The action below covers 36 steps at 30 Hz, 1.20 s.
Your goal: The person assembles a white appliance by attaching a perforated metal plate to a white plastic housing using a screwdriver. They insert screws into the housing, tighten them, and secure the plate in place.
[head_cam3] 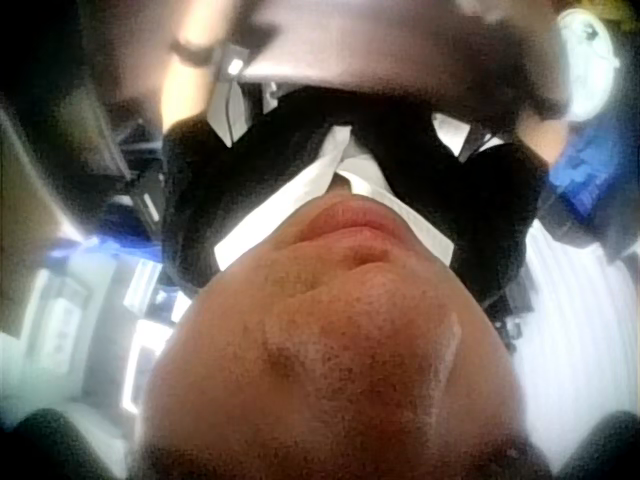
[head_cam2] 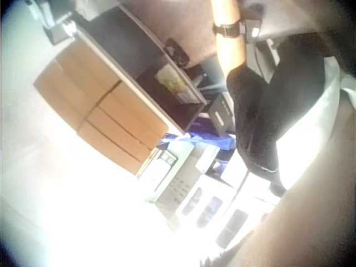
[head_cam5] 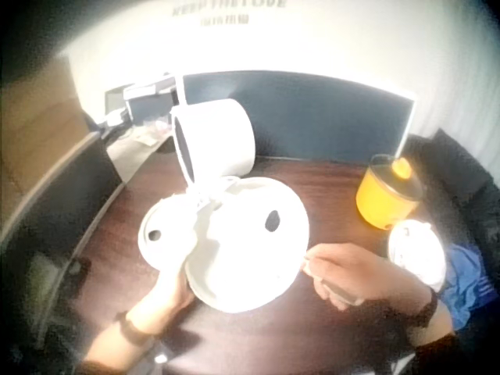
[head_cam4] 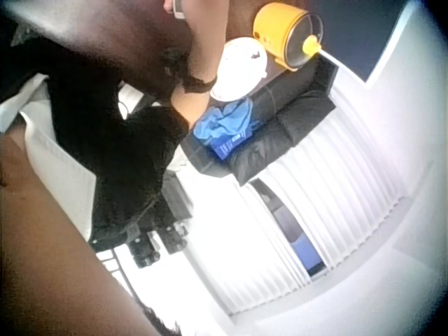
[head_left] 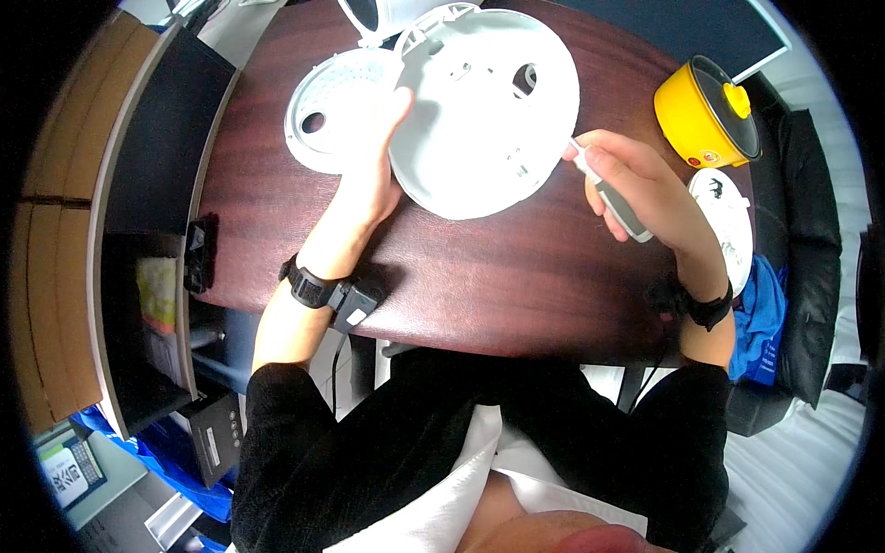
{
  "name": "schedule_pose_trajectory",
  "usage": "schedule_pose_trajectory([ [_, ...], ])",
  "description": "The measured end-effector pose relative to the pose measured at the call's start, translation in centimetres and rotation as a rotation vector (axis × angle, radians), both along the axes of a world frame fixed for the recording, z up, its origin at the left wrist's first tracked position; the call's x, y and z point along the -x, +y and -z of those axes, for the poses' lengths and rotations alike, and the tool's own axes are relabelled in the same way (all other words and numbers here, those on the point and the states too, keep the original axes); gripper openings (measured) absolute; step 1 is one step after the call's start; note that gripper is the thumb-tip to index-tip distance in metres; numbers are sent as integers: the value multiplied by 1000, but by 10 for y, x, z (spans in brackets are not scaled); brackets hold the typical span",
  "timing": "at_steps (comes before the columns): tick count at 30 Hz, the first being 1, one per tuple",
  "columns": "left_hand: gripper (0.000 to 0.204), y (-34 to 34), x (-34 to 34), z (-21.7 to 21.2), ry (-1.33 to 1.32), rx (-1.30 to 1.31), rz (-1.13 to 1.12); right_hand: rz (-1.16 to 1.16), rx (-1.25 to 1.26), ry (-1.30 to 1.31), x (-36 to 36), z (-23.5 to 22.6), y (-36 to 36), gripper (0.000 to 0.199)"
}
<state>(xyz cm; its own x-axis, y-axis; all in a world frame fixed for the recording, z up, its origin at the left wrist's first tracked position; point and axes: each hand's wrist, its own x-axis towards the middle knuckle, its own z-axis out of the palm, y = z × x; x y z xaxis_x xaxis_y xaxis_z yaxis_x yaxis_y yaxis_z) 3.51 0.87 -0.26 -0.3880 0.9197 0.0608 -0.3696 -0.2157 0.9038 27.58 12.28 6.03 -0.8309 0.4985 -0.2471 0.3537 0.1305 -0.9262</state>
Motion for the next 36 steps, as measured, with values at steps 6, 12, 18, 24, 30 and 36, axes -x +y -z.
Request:
schedule_pose_trajectory([
  [6, 69, -5, -7, -14, 39, -37, 42, 121, -168, 209, -4, 11, -8, 25],
  [12, 67, -7, 2, -10, 1, -27, 77, 190, -366, -39, -4, 6, -16, 26],
  [18, 65, -5, -9, -20, -10, -24, 140, 281, -396, -27, -11, 28, -25, 23],
  [24, 66, -5, -8, -19, 4, 22, 106, 294, -351, 12, -7, 21, -39, 24],
  [30, 67, -5, -5, -16, 18, 0, 75, 321, -430, 62, -6, 13, -43, 23],
  [36, 68, -4, -4, -14, 49, -32, 78, 296, -475, 51, 0, 11, -47, 23],
])
